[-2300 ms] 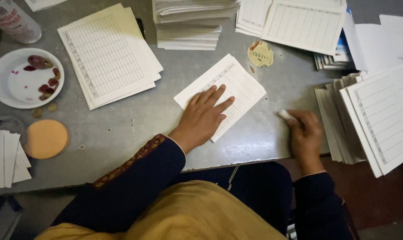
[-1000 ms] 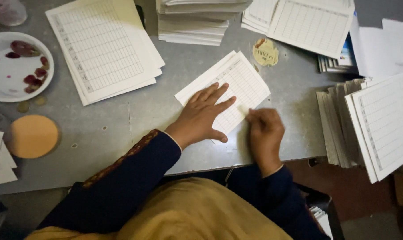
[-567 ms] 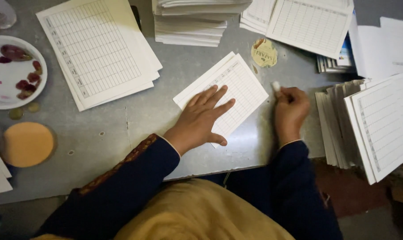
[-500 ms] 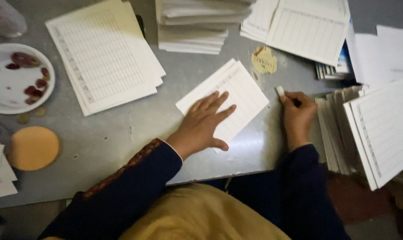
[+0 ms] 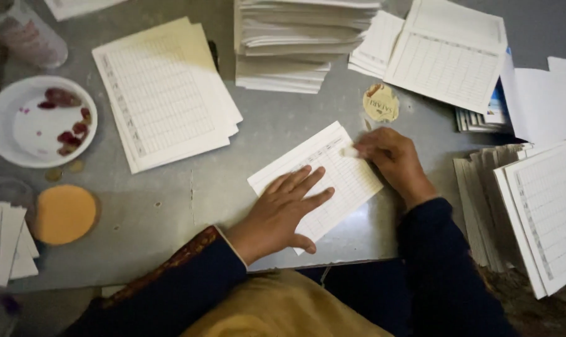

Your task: The person repeatedly picks up folded paper forms, applies glue to the fold with a glue stick, and places the glued forms into a stack on the floor. The process is repeated for multiple forms throughout the clip.

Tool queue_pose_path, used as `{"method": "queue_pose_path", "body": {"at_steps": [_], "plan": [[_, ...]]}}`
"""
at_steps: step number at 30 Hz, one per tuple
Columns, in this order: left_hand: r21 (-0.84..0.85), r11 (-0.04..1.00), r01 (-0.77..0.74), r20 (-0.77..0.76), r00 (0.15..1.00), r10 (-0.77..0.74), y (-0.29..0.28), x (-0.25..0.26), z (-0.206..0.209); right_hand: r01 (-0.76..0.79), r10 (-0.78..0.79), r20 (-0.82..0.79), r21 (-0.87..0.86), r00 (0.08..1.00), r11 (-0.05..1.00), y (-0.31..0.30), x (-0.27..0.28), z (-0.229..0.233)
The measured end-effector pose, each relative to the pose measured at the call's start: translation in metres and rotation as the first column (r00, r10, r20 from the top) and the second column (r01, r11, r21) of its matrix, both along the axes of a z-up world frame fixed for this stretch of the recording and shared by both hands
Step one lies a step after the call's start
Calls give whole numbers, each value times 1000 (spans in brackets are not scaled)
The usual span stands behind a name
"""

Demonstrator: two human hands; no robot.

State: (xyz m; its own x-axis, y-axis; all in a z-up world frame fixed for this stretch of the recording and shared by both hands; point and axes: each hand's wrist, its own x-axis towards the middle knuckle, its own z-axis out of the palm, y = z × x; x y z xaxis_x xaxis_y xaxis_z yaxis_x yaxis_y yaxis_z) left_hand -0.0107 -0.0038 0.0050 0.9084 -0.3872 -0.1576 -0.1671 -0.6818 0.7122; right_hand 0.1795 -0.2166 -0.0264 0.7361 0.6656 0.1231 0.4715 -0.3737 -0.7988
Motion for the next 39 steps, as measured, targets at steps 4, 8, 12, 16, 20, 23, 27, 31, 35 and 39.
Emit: {"method": "queue_pose_path", "body": {"at_steps": [4,8,12,16,20,23,27,31,35,39], "plan": [[25,1000,10,-10,1000,-10,-3,1,6,108,-109,30,41,994,993,25,14,-8],[47,999,22,-2,1000,-22,-7,-2,7,199,-206,105,72,973,977,29,20,-19],[49,999,-3,60,998,0,-17,-22,15,348,-365,207,113,908,931,11,26,-42],[219,971,-96,307,951,25,-47,-64,-20,512,-502,370,80,781,855,-38,8,-64],[655,741,-146,364,921,-140,-70,-90,-30,572,-497,509,11,703,820,-71,-7,-55],[331,931,-151,463,886,-21,-37,-97,14,536,-492,465,44,735,843,-78,-30,-31],[-128,794,-594,338,726,598,40,-98,53,581,-539,476,70,695,811,-90,-32,-45],[-692,105,-715,-124,260,957,127,-63,20,622,-514,582,19,630,783,-90,-36,-44],[-661,-84,-746,-215,80,973,171,-22,-26,588,-454,653,17,606,809,-97,-26,-56],[-354,95,-931,224,14,974,172,-14,-42,645,-527,570,-7,631,764,-87,-40,-38]]}}
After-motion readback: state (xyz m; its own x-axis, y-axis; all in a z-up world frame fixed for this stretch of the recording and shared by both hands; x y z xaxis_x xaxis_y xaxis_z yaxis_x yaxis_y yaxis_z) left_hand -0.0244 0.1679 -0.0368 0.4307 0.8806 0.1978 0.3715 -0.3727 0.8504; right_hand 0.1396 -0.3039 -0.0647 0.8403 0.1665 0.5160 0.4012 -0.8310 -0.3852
